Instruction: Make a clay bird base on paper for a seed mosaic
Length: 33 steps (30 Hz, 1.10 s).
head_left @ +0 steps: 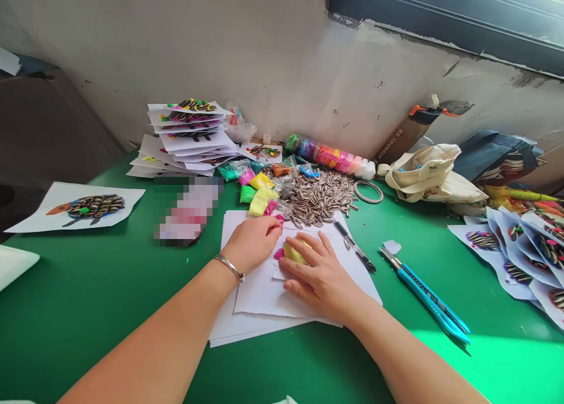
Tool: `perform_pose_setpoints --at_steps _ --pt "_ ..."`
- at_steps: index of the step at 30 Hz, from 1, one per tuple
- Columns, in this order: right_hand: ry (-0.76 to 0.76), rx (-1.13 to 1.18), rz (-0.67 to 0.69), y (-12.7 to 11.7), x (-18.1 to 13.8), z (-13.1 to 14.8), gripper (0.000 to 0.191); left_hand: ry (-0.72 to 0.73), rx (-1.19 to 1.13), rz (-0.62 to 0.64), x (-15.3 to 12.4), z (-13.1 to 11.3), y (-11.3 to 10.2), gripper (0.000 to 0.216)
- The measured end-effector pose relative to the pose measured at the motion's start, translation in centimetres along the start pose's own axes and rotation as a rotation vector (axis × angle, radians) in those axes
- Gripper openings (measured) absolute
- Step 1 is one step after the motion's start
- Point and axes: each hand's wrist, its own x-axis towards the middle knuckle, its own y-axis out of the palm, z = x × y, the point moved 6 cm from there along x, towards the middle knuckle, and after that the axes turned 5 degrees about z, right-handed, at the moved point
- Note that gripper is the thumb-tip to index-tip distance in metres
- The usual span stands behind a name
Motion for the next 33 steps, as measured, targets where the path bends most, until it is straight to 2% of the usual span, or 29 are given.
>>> perform_pose_setpoints --at_steps 4,10,17,23,28,33 --pt "-0.006 -0.003 -0.017 -0.1 -0.1 -0.1 0.034 -0.01 0.002 0.012 0.0 0.1 0.1 0.024" --pt "0.015 -0.013 -0.129 -0.7 -0.6 -0.6 0.034 0.004 -0.009 0.016 -0.1 0.1 0.2 0.024" --pt "0.011 -0.058 0.018 -0.1 0.0 0.2 0.038 -0.003 0.01 0.017 0.0 0.0 0.1 0.023" --pt "0.041 -0.084 -0.013 -0.2 0.0 0.0 0.041 0.003 0.005 0.009 0.1 0.1 0.3 0.024" --pt "0.079 -0.07 0.023 0.0 0.1 -0.6 0.038 -0.001 -0.008 0.01 0.0 0.2 0.3 0.023" --pt "0.102 -0.045 0.008 0.0 0.0 -1.4 0.045 -0.002 0.008 0.009 0.0 0.0 0.3 0.024"
